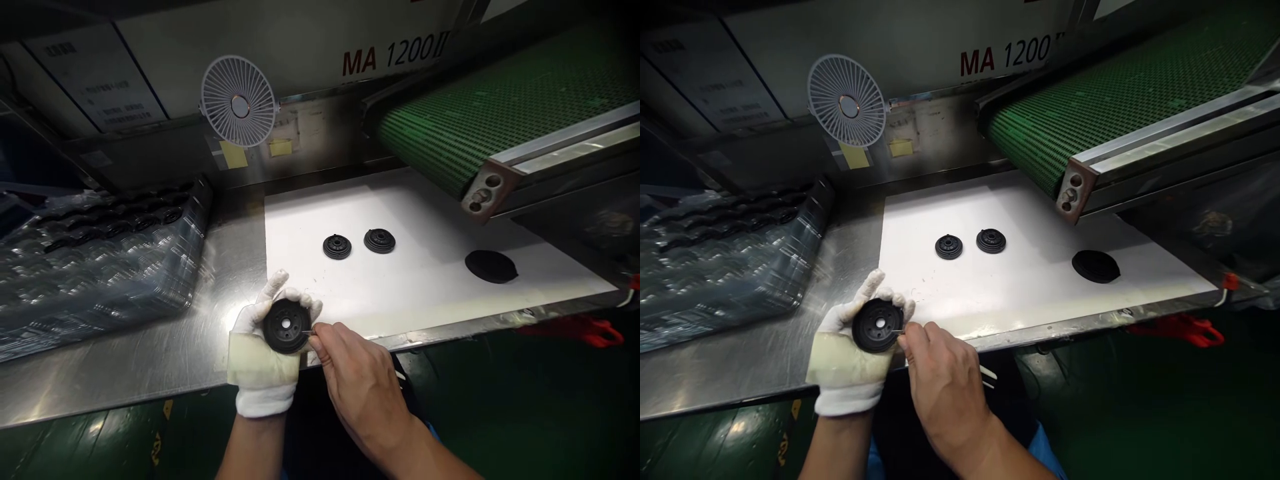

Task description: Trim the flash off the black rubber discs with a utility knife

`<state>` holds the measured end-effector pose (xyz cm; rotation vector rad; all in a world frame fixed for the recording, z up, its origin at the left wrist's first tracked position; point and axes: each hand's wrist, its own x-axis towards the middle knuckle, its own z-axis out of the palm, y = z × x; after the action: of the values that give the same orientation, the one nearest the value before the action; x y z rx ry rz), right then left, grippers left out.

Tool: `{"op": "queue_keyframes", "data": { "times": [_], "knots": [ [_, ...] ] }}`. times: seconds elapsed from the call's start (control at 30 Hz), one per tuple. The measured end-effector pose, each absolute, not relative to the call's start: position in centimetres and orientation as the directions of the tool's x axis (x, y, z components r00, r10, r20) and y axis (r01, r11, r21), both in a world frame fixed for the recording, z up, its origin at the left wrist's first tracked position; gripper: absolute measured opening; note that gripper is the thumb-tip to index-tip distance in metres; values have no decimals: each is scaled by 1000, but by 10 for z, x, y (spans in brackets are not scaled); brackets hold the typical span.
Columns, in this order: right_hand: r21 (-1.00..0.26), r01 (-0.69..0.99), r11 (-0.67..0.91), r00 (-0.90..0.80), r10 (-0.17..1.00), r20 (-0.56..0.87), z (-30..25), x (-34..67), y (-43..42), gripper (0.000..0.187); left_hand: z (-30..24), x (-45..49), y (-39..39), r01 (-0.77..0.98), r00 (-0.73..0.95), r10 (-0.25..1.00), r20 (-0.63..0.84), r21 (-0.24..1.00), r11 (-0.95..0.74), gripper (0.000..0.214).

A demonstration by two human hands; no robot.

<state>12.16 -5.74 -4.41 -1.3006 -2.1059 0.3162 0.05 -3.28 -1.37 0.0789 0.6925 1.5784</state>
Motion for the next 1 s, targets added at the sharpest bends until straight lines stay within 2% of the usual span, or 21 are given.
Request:
{"op": "queue_keyframes", "data": {
  "times": [0.13,0.2,0.3,0.4,0.5,0.6,0.67,0.83,0.93,1.0],
  "knots": [
    [-509,710,486,-322,868,379,-46,118,-62,39,-19,4,-26,-906,-218,914,-342,420,-59,12],
    [-515,700,495,-335,864,375,-47,115,-65,40,-20,7,-23,-909,-258,902,-346,404,-104,8],
    [-535,683,497,-341,865,368,-47,113,-66,42,-18,7,-23,-898,-288,885,-366,423,-118,11],
    [-625,606,492,-372,870,324,-44,119,-63,43,-13,6,-22,-887,-282,871,-402,456,-76,17],
    [-709,528,467,-454,861,229,-38,136,-54,40,-10,8,-15,-896,-293,858,-423,435,-92,17],
    [-729,520,445,-531,837,132,-32,159,-42,36,-8,16,-2,-900,-302,852,-428,422,-107,16],
    [-739,533,413,-490,862,129,-28,171,-33,33,-7,24,7,-907,-280,855,-437,412,-87,17],
    [-709,609,356,-289,932,219,-16,184,-22,30,-3,42,15,-933,-183,881,-437,359,-15,19],
    [-659,660,361,-311,930,198,-11,189,-35,32,2,42,4,-936,-162,895,-416,352,-6,19],
    [-607,684,404,-425,897,119,-9,194,-51,37,5,37,-8,-942,-150,906,-396,337,-9,21]
  ]
}}
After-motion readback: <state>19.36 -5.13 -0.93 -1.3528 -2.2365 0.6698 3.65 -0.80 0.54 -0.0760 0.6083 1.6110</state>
